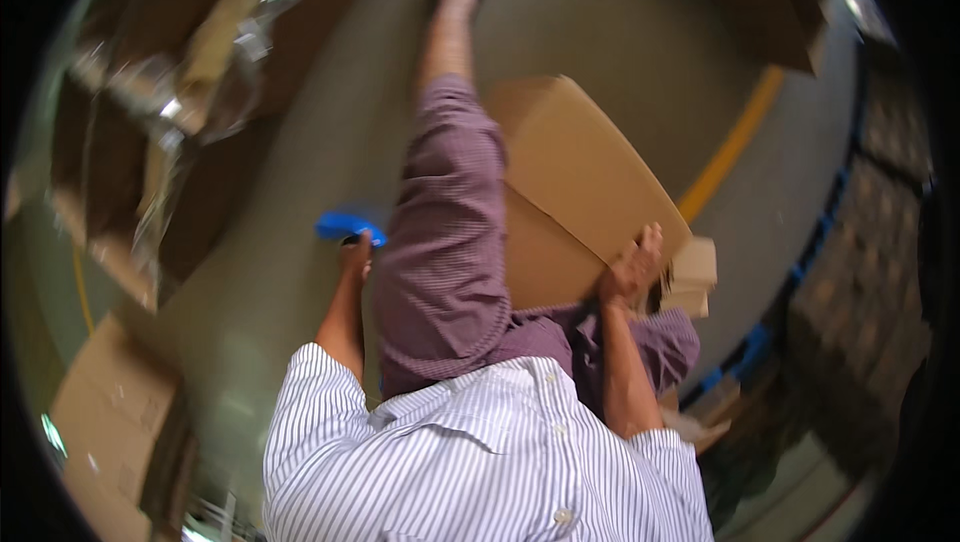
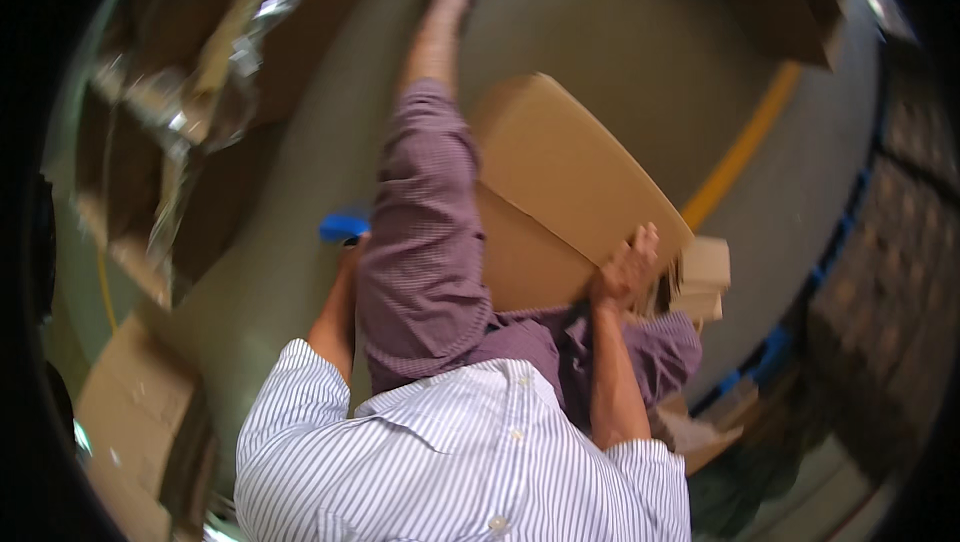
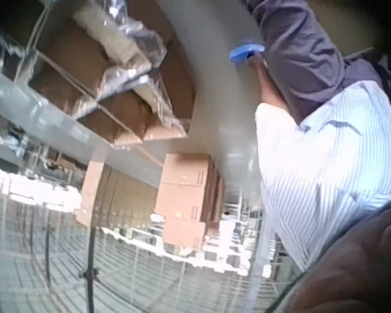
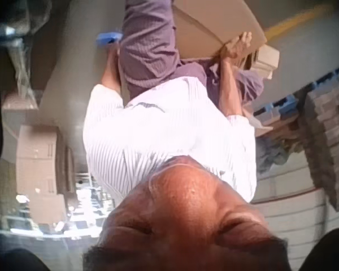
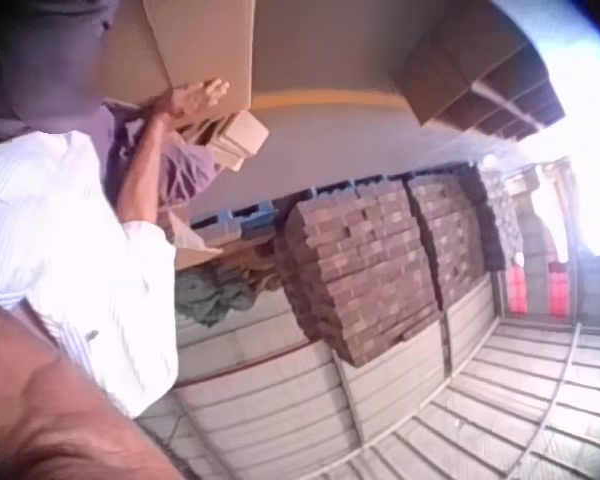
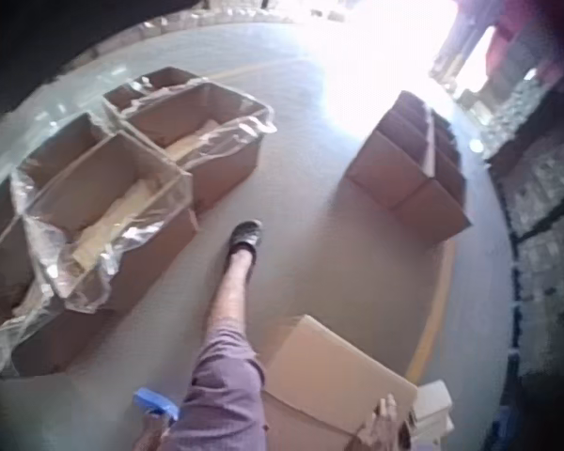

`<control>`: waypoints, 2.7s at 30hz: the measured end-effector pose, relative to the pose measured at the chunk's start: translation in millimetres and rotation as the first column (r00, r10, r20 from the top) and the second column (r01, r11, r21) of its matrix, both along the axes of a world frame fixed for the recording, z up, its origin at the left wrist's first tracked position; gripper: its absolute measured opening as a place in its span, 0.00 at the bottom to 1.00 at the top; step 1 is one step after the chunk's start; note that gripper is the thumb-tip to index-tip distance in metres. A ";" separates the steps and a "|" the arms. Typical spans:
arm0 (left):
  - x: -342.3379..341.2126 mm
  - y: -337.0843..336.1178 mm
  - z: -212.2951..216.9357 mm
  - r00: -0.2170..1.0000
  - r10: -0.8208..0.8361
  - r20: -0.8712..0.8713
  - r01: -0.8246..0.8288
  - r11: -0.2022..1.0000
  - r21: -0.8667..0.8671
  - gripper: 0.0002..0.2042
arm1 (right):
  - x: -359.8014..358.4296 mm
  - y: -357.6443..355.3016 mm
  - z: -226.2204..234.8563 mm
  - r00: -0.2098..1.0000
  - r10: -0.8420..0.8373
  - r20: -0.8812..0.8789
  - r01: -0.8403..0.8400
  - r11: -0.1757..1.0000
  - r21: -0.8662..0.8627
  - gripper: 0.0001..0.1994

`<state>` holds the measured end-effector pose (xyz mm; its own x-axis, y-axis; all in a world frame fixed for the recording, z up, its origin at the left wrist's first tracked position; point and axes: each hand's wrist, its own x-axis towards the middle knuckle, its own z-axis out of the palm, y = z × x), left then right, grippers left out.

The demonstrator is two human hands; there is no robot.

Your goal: The person sits on the warehouse floor and assembles flat cardboard sheets into boxes, then seals them with packing tape using a handheld dispenser. The person repeats this process for multiple boxes, placing finished units aside.

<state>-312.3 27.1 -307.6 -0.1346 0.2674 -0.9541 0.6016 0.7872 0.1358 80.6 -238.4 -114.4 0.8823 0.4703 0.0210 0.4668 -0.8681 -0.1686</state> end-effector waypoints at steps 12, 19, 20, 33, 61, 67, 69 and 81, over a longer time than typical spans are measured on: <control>4.7 30.9 -6.0 0.847 0.510 0.149 -0.505 0.860 -0.072 0.29 | -0.8 -34.7 -25.9 0.777 -0.625 -0.076 0.625 0.751 0.215 0.27; 37.8 86.9 87.6 0.851 0.439 0.289 -0.517 0.797 0.313 0.36 | -14.9 -58.3 -15.2 0.637 -0.683 -0.358 0.753 0.651 0.097 0.25; 42.0 100.2 106.7 0.954 0.213 0.212 -0.297 0.777 0.556 0.36 | -16.9 -64.4 -19.0 0.649 -0.654 -0.389 0.748 0.642 0.167 0.26; 294.8 35.8 366.4 0.041 -0.572 0.819 0.465 0.737 0.491 0.22 | -13.8 -90.2 -63.9 0.686 -0.226 -0.692 0.723 0.323 0.611 0.30; 415.2 -85.2 256.8 -0.309 -0.686 0.659 0.860 0.095 0.502 0.18 | -34.4 -43.4 2.3 0.221 0.502 -0.836 0.958 -0.271 0.090 0.27; 418.0 -93.4 268.9 -0.427 -0.778 0.461 0.792 -0.076 0.606 0.23 | -9.2 -45.3 -11.5 0.416 0.202 -0.887 0.897 -0.251 0.363 0.14; 419.7 -105.8 278.7 -0.477 -0.808 0.346 0.758 -0.179 0.627 0.25 | -12.2 -46.5 -20.3 0.450 0.117 -0.885 0.876 -0.254 0.411 0.15; 419.8 -81.8 279.4 -0.579 -0.815 -0.026 0.646 -0.478 0.595 0.32 | -5.2 -103.5 -21.6 0.419 -0.215 -0.882 0.848 -0.253 0.465 0.15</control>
